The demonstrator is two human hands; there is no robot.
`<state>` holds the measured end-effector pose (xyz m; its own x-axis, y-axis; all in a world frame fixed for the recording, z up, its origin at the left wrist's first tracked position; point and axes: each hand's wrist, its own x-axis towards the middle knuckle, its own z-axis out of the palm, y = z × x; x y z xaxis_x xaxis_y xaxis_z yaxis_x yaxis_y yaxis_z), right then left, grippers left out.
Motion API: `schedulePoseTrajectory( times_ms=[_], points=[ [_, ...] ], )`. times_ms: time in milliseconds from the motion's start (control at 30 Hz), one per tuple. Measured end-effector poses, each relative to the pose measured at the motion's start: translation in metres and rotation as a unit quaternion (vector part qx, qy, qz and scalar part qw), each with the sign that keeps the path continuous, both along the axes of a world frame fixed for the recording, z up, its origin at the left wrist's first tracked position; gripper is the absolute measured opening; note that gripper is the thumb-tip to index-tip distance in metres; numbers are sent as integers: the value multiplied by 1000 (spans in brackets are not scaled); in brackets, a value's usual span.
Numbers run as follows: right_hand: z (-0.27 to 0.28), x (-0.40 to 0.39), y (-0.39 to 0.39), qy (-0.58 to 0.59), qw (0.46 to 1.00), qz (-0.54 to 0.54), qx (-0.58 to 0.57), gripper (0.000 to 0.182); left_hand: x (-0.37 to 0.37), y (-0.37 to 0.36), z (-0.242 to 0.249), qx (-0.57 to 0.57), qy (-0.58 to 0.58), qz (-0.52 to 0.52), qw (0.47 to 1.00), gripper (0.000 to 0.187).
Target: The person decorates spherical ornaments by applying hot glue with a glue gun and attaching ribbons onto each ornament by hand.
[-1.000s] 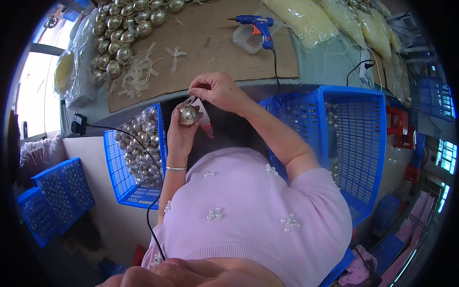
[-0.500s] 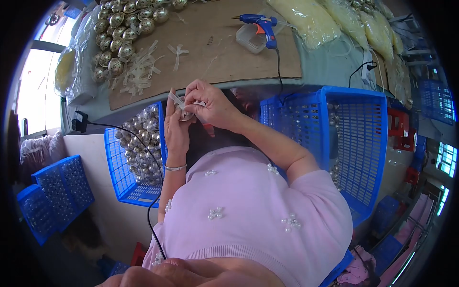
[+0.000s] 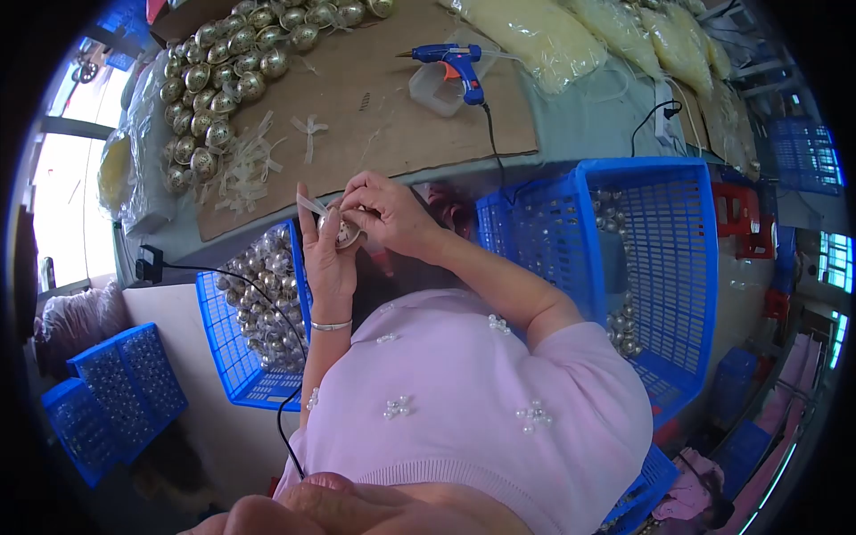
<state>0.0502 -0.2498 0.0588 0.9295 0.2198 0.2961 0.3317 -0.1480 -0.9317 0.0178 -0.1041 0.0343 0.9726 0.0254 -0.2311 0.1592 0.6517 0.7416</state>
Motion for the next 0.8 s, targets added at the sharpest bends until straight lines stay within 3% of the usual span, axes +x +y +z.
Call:
schedulePoseTrajectory(
  times_ms=[33,133,233,333,433,533,600,700,800],
  points=[
    [5,6,-11,2,1000,-10,-2,10,4,1,1,12,-5,7,1000,72],
    [7,51,-72,0,956,-292,-10,18,6,10,4,49,-17,43,998,74],
    [4,87,-110,-39,858,-422,-290,30,6,20,6,86,-21,77,993,74],
    [47,91,-109,153,864,-321,-356,39,5,25,10,90,-26,86,992,77],
    [13,104,-129,146,911,-321,-215,40,4,31,10,97,-21,106,989,80],
    [13,88,-124,-14,896,-390,-209,36,0,40,11,97,-22,119,988,80],
    [41,64,-107,40,959,-275,58,30,2,49,6,95,-13,131,987,81],
    [69,35,-88,133,957,-81,246,24,3,57,3,103,-14,122,987,80],
    [54,23,-74,214,937,42,271,24,4,61,-4,110,-24,123,986,70]
  ],
)
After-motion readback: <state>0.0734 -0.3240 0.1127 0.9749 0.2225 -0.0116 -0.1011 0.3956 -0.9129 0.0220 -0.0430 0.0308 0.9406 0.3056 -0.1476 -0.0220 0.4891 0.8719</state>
